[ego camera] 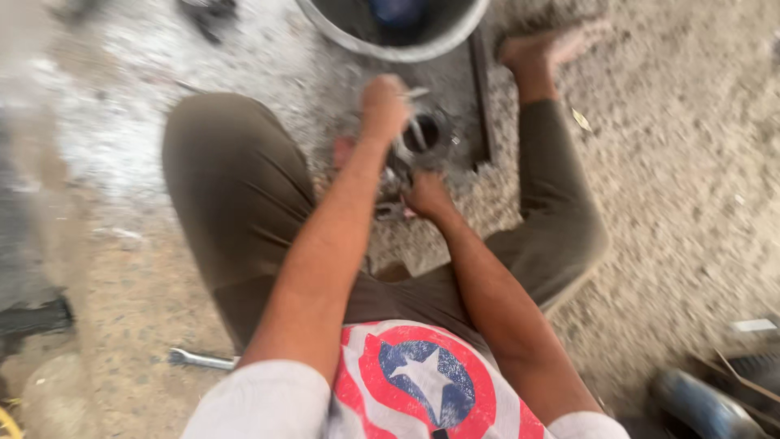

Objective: The person sits on the ground and uses pliers to bend and shape small metal pieces. They repeatedly pick up pieces from a pile, manipulate them with the pliers, and place them into a metal bucket. The person also uses a hammer to strike the metal pieces inside the bucket.

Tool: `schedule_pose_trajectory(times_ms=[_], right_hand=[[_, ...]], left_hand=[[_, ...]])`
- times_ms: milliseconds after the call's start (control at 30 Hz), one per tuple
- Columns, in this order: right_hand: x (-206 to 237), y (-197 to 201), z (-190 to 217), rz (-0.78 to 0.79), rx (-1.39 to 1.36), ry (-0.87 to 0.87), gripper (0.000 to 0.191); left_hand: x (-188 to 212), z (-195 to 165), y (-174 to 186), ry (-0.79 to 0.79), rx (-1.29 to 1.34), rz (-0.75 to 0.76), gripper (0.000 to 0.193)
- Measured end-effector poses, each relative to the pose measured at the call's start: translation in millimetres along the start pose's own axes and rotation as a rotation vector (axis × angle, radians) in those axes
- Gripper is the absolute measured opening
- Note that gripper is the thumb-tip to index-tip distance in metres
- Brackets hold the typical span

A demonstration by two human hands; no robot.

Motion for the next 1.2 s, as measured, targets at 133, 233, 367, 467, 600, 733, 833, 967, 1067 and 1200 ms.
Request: schedule_pose_trajectory(times_ms=[133,233,367,467,600,733,833,967,1067,1200], right_hand=[[11.4,37.2,-31.3,-0.129,-0.366,-0.198,0.031],[14.3,56.5,-42.7,-0.221,-0.544,-0.266,0.028],[0.3,49.6,-35.3,-0.183,-0.939,-0.119,0.031],[-19.6,19.7,-27.3,-0.11,-1.115,-0.297,0.033],[-36.6,7.7,-19.5,-0.149,-0.975,-0.291,0.038],[-34.6,18.6,-19.6,-0.333,-0.817,0.053,0.043],[-33.0,19.1,-12.4,-0.347,-0.749,0.086,0.041],[-42.5,9.3,-9.1,-0.185,-0.62,-0.292,0.04],[-47.6,15.3,-16.3,-0.182,-0.703,-0.427,0.037],[-47.5,33.2,-17.1,-0.402,-0.908,-0.001,0.051]], left_hand=[[39.8,45.6,-18.2,0.661,0.177,-0.067,0.013],[35.9,43.6,-25.7,0.333,0.059,0.041,0.007],[31.2,42.9,-33.0,0.281,0.118,0.099,0.011],[31.5,45.2,-36.2,0.25,0.104,0.112,0.012],[33.5,49.9,-42.6,0.201,0.089,0.124,0.018],[36.9,53.9,-47.1,0.18,0.078,0.112,0.025],[40.3,55.3,-49.3,0.197,0.097,0.116,0.029],[40.0,50.1,-47.5,0.154,0.029,0.097,0.02],[39.7,49.5,-47.5,0.215,0.081,0.15,0.022],[40.9,49.7,-45.8,0.212,0.096,0.149,0.018]])
Point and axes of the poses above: each hand's wrist, its own x-axis away from the middle knuckle, its own y-axis out of the back of the hand, z = x × y, the point moved 3 cm from there along -x, towards the middle knuckle, and after that the axes turned 15 degrees about -y, right-handed, at the moved point
